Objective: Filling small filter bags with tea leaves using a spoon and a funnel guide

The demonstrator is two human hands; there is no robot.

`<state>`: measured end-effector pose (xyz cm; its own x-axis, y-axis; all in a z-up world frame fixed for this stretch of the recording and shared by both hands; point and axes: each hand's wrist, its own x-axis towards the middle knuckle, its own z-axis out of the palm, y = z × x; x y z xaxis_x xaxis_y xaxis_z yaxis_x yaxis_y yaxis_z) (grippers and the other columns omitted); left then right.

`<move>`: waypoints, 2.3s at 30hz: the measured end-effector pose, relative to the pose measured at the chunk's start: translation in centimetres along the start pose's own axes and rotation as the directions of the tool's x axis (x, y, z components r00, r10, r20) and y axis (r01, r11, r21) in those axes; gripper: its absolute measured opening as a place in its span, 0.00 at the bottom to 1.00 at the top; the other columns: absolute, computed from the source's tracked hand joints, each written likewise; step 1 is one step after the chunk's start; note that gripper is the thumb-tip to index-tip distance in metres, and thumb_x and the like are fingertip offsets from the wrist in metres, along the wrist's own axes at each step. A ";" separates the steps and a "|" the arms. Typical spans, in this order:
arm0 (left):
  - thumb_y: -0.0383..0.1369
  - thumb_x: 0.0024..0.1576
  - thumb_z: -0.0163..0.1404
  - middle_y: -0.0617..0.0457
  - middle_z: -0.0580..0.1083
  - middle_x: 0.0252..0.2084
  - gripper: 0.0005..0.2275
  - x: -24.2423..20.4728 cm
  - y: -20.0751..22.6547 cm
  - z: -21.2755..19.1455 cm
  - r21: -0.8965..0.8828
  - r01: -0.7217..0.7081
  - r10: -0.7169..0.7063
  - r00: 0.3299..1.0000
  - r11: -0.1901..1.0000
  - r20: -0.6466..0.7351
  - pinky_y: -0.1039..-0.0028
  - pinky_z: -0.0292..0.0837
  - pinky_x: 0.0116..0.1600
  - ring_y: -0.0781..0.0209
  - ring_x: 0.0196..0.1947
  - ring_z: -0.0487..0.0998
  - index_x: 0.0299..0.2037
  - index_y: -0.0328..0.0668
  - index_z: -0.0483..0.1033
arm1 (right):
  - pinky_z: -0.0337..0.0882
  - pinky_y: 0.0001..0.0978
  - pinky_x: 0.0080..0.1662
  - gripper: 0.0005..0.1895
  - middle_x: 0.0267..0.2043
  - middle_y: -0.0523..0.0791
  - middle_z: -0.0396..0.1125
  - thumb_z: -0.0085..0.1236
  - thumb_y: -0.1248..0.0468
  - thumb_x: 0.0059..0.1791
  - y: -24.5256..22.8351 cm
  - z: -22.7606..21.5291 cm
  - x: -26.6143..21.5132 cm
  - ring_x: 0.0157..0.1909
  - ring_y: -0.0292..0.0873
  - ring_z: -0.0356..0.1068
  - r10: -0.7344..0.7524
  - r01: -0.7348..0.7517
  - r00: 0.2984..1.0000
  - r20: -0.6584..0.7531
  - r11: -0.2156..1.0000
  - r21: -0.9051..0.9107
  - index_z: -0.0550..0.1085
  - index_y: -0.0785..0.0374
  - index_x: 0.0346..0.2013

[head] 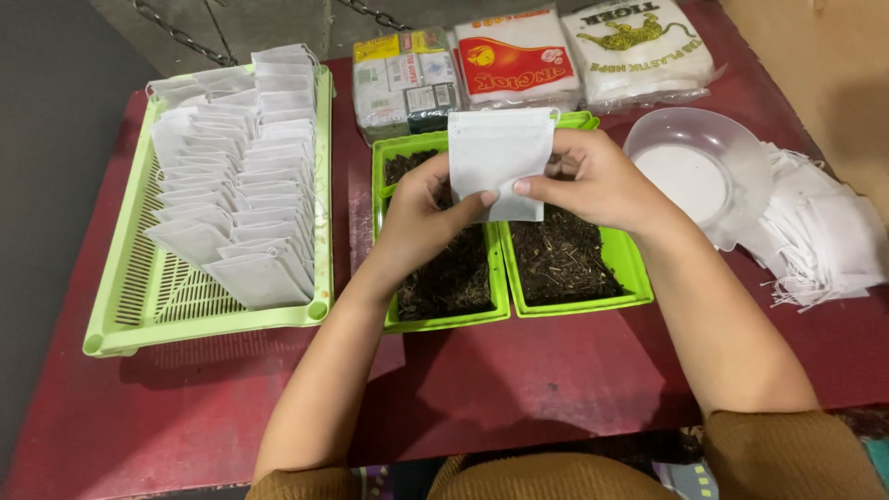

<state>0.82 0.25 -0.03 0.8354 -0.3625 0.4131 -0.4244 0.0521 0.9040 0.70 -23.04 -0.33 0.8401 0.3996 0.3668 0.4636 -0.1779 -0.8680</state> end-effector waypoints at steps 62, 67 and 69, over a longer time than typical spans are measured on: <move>0.29 0.66 0.46 0.49 0.71 0.44 0.05 -11.1 13.6 -25.9 0.831 0.092 -0.191 0.981 0.548 0.017 0.69 0.69 0.47 0.58 0.40 0.72 0.43 0.34 0.71 | 0.64 0.47 0.47 0.12 0.43 0.47 0.70 0.55 0.59 0.56 -9.1 21.5 18.3 0.45 0.50 0.70 -0.442 0.617 0.715 0.542 0.764 -0.190 0.80 0.64 0.43; 0.25 0.64 0.47 0.50 0.72 0.43 0.03 -13.9 10.8 -29.8 0.793 0.223 -0.180 0.973 0.567 -0.145 0.73 0.67 0.43 0.62 0.39 0.72 0.41 0.35 0.73 | 0.52 0.51 0.51 0.11 0.49 0.43 0.63 0.55 0.56 0.55 -7.0 27.1 20.2 0.56 0.48 0.62 -0.356 0.556 0.768 0.532 0.782 -0.280 0.81 0.54 0.46; 0.28 0.64 0.48 0.48 0.73 0.44 0.05 -14.6 8.9 -31.0 0.808 0.256 -0.234 0.960 0.531 -0.151 0.70 0.68 0.44 0.60 0.39 0.74 0.42 0.35 0.75 | 0.48 0.52 0.53 0.12 0.55 0.44 0.62 0.53 0.52 0.54 -5.9 28.7 20.3 0.56 0.52 0.58 -0.274 0.516 0.796 0.540 0.773 -0.368 0.83 0.47 0.42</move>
<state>-4.26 34.86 5.39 0.9544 -0.2201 0.2018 -0.2934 -0.8166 0.4970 6.97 11.92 2.61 0.3896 0.8524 0.3488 0.8957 -0.2627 -0.3587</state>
